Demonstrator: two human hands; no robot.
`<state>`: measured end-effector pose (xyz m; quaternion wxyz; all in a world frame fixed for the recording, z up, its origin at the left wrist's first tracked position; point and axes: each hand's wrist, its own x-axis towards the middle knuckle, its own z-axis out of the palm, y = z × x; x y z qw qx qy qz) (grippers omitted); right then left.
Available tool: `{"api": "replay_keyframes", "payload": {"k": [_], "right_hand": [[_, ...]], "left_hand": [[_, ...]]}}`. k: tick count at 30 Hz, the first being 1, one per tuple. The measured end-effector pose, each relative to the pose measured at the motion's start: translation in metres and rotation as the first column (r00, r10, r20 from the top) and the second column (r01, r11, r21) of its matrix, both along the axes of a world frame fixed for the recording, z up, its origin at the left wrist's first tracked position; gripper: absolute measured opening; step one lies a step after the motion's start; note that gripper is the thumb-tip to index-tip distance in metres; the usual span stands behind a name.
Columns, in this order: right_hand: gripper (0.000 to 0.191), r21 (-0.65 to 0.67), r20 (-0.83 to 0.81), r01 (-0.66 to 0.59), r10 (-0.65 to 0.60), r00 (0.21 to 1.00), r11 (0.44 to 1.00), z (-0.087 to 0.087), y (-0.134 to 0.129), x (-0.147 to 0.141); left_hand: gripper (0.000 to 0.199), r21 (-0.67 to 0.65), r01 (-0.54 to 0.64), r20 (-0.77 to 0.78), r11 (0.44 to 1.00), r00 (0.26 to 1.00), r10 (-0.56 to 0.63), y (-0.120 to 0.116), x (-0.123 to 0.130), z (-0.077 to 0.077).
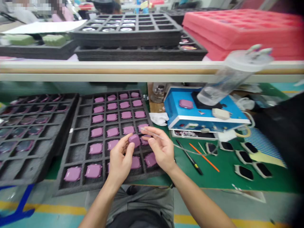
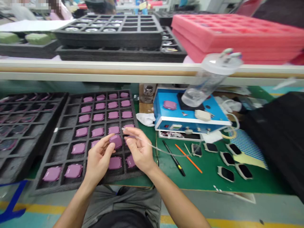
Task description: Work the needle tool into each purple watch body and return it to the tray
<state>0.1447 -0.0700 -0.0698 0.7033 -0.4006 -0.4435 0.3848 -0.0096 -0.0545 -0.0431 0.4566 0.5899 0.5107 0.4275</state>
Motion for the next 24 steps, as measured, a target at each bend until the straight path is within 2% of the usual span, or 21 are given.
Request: {"api": "replay_keyframes", "payload": {"k": [2, 7, 10, 15, 19, 24], "right_hand": [[0.035, -0.065, 0.06, -0.03, 0.034, 0.998, 0.997, -0.001, -0.001, -0.001], [0.019, -0.192, 0.368, -0.031, 0.101, 0.924, 0.981, 0.008, -0.005, -0.001], [0.016, -0.213, 0.396, -0.041, 0.125, 0.91, 0.976, 0.013, -0.011, -0.001], [0.013, -0.248, 0.426, -0.086, 0.189, 0.885, 0.965, 0.018, -0.021, -0.005], [0.013, -0.267, 0.472, -0.128, 0.245, 0.847, 0.955, 0.022, -0.027, -0.01], [0.01, -0.294, 0.517, -0.168, 0.305, 0.8, 0.941, 0.026, -0.03, -0.025]], "left_hand": [[0.041, -0.002, 0.034, 0.011, 0.999, 0.999, -0.034, -0.001, -0.002, 0.001], [0.04, -0.002, 0.103, 0.017, 0.995, 0.995, -0.103, -0.006, -0.009, 0.005], [0.04, 0.01, 0.123, 0.007, 0.992, 0.992, -0.123, -0.013, -0.015, 0.011], [0.039, 0.104, 0.152, -0.088, 0.983, 0.986, -0.144, -0.026, -0.028, 0.019], [0.038, 0.155, 0.129, -0.112, 0.979, 0.987, -0.113, -0.037, -0.04, 0.018], [0.038, 0.152, 0.094, -0.109, 0.984, 0.991, -0.078, -0.05, -0.063, 0.017]]}}
